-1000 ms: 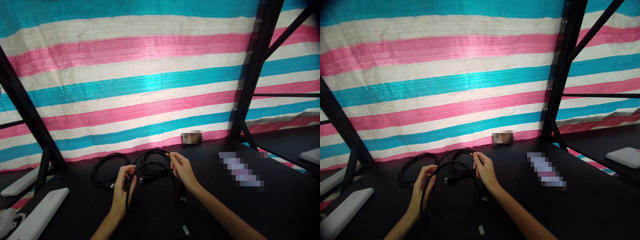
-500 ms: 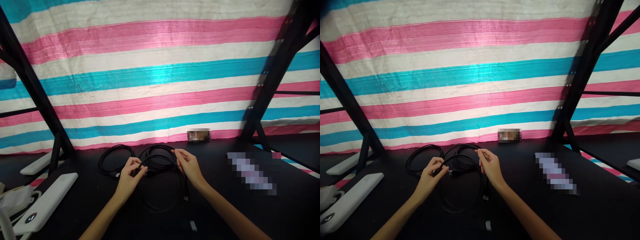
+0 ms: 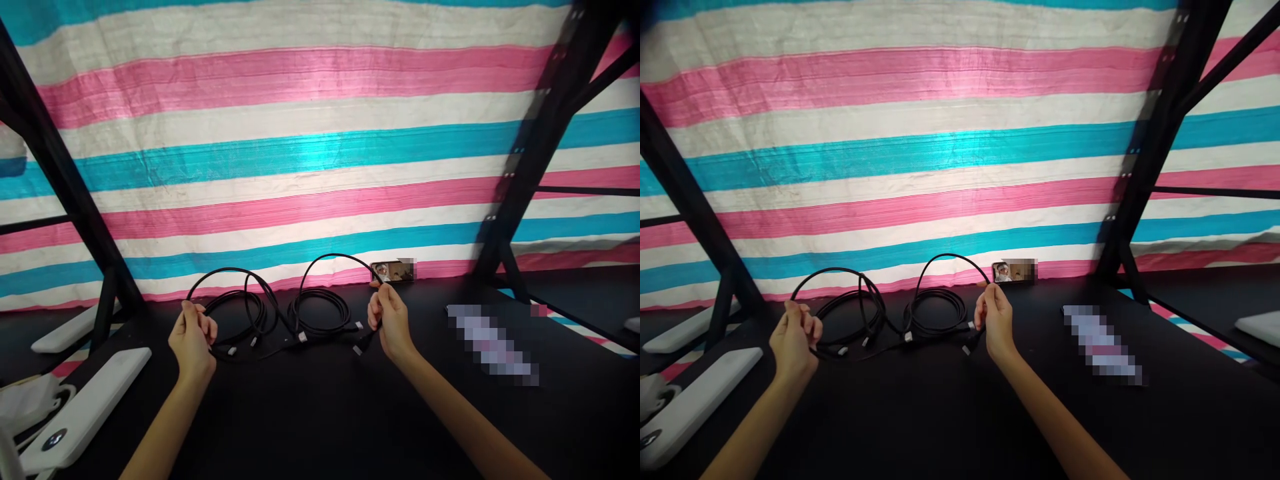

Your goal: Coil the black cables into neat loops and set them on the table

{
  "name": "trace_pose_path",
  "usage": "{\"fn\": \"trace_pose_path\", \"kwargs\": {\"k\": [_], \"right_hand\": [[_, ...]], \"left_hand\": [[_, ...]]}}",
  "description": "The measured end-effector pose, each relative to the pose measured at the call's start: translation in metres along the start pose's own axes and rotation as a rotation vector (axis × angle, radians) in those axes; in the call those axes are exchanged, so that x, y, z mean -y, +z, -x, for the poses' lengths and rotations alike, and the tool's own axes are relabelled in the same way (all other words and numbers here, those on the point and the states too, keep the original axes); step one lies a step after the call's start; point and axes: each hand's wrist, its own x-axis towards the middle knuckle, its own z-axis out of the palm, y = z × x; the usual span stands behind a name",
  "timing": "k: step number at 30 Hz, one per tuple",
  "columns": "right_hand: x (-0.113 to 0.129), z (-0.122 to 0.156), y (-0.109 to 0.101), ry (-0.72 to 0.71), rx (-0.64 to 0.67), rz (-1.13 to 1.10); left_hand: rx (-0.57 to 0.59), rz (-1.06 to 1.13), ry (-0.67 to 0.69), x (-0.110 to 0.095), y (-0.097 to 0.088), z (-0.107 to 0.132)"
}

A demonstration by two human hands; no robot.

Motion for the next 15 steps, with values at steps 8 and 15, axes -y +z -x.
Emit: {"fn": "trace_pose_path", "kwargs": {"k": [8, 15], "right_hand": [[-0.001, -0.005, -0.005, -0.005, -0.038, 0.034], [-0.003, 0.001, 0.000, -0.049, 0.037, 0.191]], "left_hand": [[-0.026, -0.126, 0.131, 0.009, -0.004, -0.004], [0.236, -0.273, -0.002, 0.024, 0.005, 0.025]]}}
